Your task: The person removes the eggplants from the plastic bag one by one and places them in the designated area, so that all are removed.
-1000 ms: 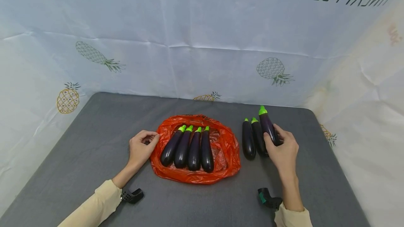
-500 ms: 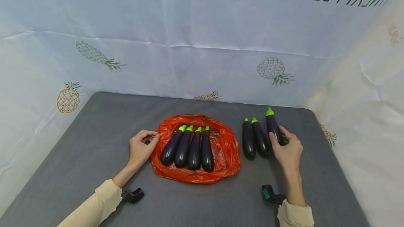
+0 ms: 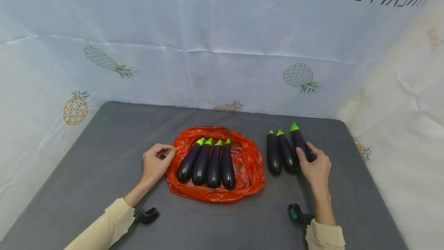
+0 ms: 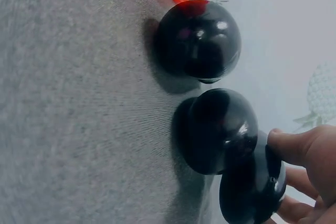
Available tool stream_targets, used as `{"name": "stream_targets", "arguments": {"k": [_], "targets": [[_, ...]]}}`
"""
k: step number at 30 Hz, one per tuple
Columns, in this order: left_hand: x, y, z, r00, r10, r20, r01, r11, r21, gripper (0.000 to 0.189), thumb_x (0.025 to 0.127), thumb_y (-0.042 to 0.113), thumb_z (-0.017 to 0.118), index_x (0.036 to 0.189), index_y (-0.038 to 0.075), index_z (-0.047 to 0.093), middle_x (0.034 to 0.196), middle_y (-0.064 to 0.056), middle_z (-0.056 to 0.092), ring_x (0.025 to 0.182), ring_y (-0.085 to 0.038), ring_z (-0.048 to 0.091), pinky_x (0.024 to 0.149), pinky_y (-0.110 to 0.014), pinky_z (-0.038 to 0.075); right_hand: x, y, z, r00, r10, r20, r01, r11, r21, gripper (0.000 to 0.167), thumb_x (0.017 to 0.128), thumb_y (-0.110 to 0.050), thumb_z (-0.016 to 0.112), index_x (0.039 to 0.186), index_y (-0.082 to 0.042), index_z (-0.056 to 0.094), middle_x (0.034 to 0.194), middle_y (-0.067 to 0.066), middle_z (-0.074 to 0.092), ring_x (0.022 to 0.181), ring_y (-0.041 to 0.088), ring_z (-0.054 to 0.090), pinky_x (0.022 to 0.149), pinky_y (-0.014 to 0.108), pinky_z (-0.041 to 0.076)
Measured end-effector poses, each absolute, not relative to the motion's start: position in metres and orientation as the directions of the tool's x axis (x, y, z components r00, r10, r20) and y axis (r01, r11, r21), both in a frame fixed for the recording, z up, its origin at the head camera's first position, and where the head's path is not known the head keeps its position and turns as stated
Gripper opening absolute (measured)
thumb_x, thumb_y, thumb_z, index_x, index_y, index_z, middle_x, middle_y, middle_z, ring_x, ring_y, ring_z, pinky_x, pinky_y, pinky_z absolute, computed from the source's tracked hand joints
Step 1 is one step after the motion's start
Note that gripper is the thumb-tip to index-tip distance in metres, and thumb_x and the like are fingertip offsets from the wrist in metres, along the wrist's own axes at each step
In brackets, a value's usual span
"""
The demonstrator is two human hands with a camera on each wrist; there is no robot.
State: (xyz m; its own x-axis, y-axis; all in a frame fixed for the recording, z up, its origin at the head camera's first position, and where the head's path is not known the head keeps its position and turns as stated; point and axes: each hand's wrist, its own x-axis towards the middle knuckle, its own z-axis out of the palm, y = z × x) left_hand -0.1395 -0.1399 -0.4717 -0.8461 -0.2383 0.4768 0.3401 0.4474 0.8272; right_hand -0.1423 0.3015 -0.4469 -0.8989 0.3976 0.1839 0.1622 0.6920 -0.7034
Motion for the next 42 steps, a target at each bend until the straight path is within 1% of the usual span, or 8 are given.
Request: {"name": "stream_targets", "arguments": {"k": [2, 4, 6, 8, 21, 29, 32, 42], "targets": [[-0.139, -0.140, -0.472, -0.845, -0.235, 0.480, 0.344, 0.448, 0.825, 0.005, 0.081, -0.010, 0.077, 0.082, -0.006, 0.075, 0.073, -0.017, 0.068, 0.062, -0.014, 0.060, 0.058, -0.026, 0.053, -0.142, 0.302, -0.449, -0.902, 0.395, 0.175, 0.173, 0.701, -0.692, 0.053, 0.097, -0.025, 0.070, 0.140, 0.003, 0.058, 0.137, 0.035, 0.059, 0.120, 0.051, 0.062, 0.075, 0.010, 0.040], [-0.139, -0.140, -0.472, -0.845, -0.233, 0.482, 0.348, 0.446, 0.825, 0.005, 0.081, -0.011, 0.077, 0.081, -0.007, 0.075, 0.073, -0.018, 0.068, 0.062, -0.013, 0.059, 0.058, -0.023, 0.052, -0.142, 0.303, -0.452, -0.906, 0.390, 0.167, 0.178, 0.706, -0.685, 0.053, 0.098, -0.024, 0.069, 0.141, 0.004, 0.058, 0.136, 0.036, 0.059, 0.120, 0.051, 0.062, 0.083, 0.029, 0.051], [-0.139, -0.140, -0.472, -0.845, -0.229, 0.483, 0.351, 0.443, 0.825, 0.005, 0.081, -0.011, 0.077, 0.081, -0.007, 0.075, 0.073, -0.018, 0.068, 0.062, -0.013, 0.059, 0.059, -0.019, 0.051, -0.141, 0.303, -0.454, -0.909, 0.385, 0.159, 0.181, 0.708, -0.683, 0.053, 0.098, -0.024, 0.069, 0.141, 0.005, 0.057, 0.135, 0.037, 0.059, 0.120, 0.052, 0.061, 0.091, 0.051, 0.052], [-0.139, -0.140, -0.472, -0.845, -0.226, 0.484, 0.353, 0.444, 0.824, 0.005, 0.081, -0.011, 0.077, 0.081, -0.007, 0.075, 0.073, -0.019, 0.068, 0.062, -0.013, 0.059, 0.059, -0.017, 0.050, -0.141, 0.303, -0.456, -0.913, 0.379, 0.153, 0.177, 0.703, -0.689, 0.053, 0.098, -0.024, 0.069, 0.141, 0.006, 0.057, 0.135, 0.037, 0.059, 0.120, 0.053, 0.060, 0.097, 0.062, 0.048], [-0.139, -0.140, -0.470, -0.848, -0.225, 0.480, 0.348, 0.446, 0.824, 0.005, 0.082, -0.011, 0.077, 0.082, -0.006, 0.075, 0.074, -0.018, 0.069, 0.063, -0.017, 0.061, 0.058, -0.022, 0.053, -0.140, 0.300, -0.457, -0.915, 0.395, 0.079, 0.236, 0.685, -0.689, 0.055, 0.101, -0.030, 0.064, 0.142, 0.006, 0.055, 0.136, 0.037, 0.058, 0.124, 0.051, 0.059, 0.104, 0.062, 0.045], [-0.139, -0.141, -0.471, -0.851, -0.233, 0.470, 0.336, 0.447, 0.829, 0.005, 0.081, -0.009, 0.078, 0.082, -0.005, 0.075, 0.074, -0.017, 0.068, 0.063, -0.012, 0.060, 0.059, -0.025, 0.053, -0.139, 0.299, -0.457, -0.913, 0.397, 0.097, 0.234, 0.702, -0.673, 0.054, 0.099, -0.031, 0.065, 0.140, 0.004, 0.059, 0.130, 0.035, 0.063, 0.117, 0.049, 0.064, 0.096, 0.057, 0.049], [-0.140, -0.141, -0.471, -0.851, -0.234, 0.470, 0.335, 0.446, 0.830, 0.004, 0.082, -0.009, 0.078, 0.082, -0.005, 0.075, 0.073, -0.016, 0.068, 0.063, -0.012, 0.059, 0.059, -0.022, 0.053, -0.139, 0.299, -0.458, -0.911, 0.399, 0.103, 0.232, 0.703, -0.673, 0.054, 0.099, -0.031, 0.065, 0.140, 0.003, 0.059, 0.128, 0.036, 0.064, 0.115, 0.049, 0.065, 0.095, 0.057, 0.049], [-0.140, -0.140, -0.472, -0.856, -0.235, 0.461, 0.336, 0.424, 0.841, 0.008, 0.081, -0.011, 0.077, 0.082, -0.003, 0.076, 0.074, -0.018, 0.068, 0.064, -0.013, 0.060, 0.061, -0.009, 0.047, -0.138, 0.300, -0.458, -0.913, 0.396, 0.097, 0.226, 0.689, -0.689, 0.057, 0.099, -0.031, 0.065, 0.143, 0.004, 0.056, 0.131, 0.036, 0.062, 0.117, 0.053, 0.063, 0.102, 0.062, 0.046]]}}
